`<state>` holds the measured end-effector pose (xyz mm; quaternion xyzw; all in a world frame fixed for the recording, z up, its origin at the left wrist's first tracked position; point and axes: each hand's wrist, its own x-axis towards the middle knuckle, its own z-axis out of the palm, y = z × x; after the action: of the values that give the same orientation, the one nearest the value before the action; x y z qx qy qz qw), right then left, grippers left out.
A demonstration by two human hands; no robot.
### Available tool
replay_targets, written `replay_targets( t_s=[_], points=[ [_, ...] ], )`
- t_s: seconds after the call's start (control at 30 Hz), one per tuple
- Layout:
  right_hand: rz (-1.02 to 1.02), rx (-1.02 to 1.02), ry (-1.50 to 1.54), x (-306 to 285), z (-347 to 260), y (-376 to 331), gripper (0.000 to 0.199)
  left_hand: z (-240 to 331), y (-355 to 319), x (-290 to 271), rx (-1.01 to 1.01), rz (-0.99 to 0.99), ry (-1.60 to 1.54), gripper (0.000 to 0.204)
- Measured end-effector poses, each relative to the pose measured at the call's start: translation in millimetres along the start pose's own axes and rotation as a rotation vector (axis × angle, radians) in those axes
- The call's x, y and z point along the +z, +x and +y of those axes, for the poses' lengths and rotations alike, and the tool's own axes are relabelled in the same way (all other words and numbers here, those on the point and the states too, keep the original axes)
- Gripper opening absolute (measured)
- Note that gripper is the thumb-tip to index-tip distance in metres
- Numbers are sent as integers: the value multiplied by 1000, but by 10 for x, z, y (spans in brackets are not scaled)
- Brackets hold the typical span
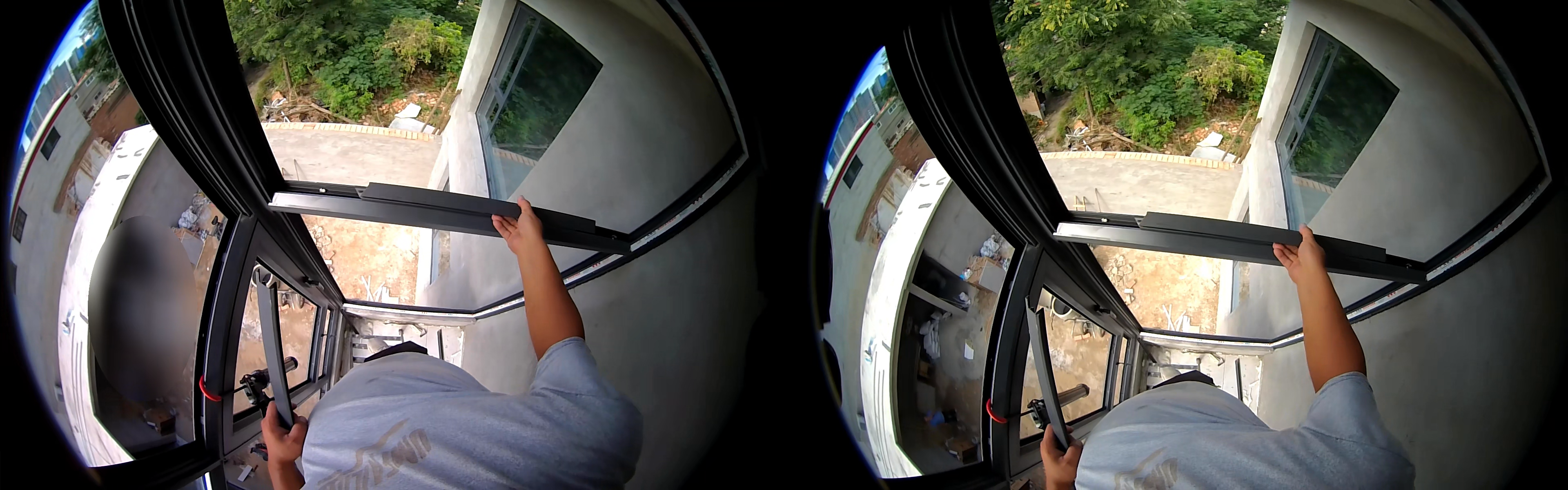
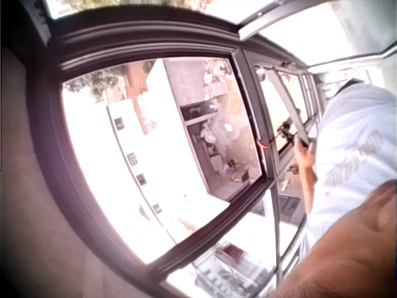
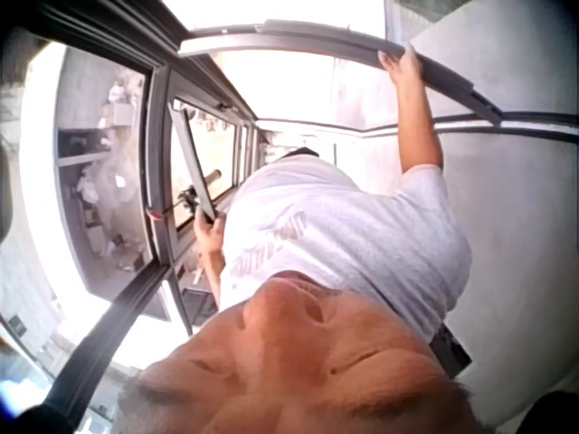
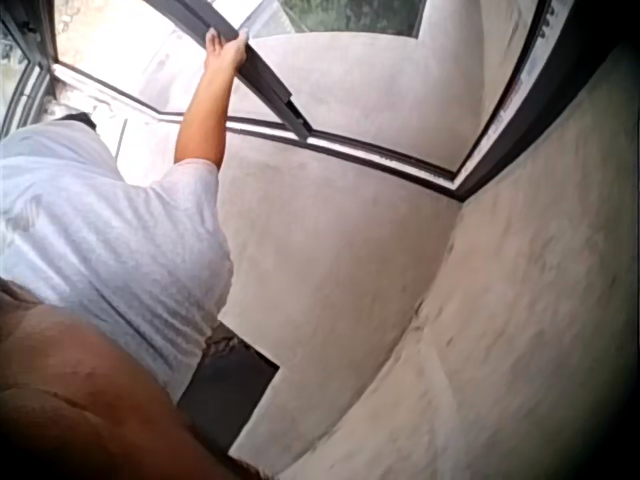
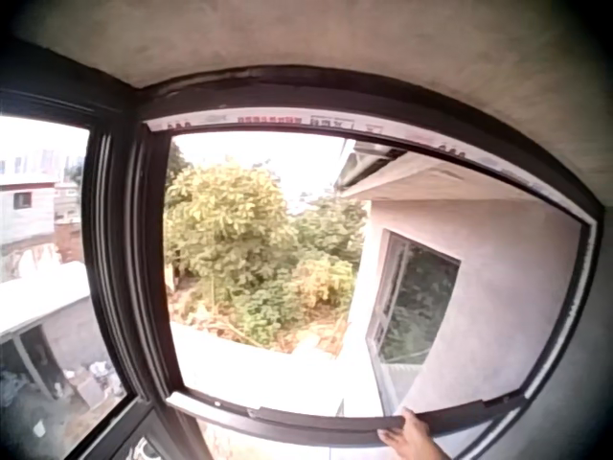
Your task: The person installs a window frame by aligning and securing the frame components, then applies sealant along the joints using a caulking gun. The work is performed at a window opening with a view of an outdoor construction area.
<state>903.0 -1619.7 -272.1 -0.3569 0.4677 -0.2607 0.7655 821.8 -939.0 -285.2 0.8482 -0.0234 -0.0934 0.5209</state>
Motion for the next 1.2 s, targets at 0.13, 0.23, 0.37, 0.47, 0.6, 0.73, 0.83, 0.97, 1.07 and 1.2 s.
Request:
replay_targets(
  t_s=[0.13,0.23,0.37,0.47,0.6,0.73,0.83,0.97,1.07,1.2],
  points=[
    [25,24,-3,54,-22,46,47,-61,10,8,-10,5,-3,19],
    [51,34,21,70,-34,64,47,-58,-3,-1,-16,6,-30,19],
    [40,42,-33,31,-24,133,50,-122,-42,-14,-27,18,-47,20],
    [64,51,-55,11,9,160,51,-93,-69,-38,-48,25,-70,20],
    [124,79,-45,19,53,168,52,-139,-86,-59,-37,35,-51,20],
    [197,63,-70,52,73,188,53,-203,-83,-61,-42,25,-77,21],
    [203,64,-39,71,54,216,55,-231,-81,-64,-29,25,-81,21],
    [215,68,-131,23,38,195,64,-314,-76,-84,-21,18,-83,21],
    [267,98,-249,-18,2,174,70,-311,-81,-109,-14,19,-94,20],
    [349,102,-432,36,45,-24,72,-237,-69,-138,-8,23,-69,20]
  ],
)
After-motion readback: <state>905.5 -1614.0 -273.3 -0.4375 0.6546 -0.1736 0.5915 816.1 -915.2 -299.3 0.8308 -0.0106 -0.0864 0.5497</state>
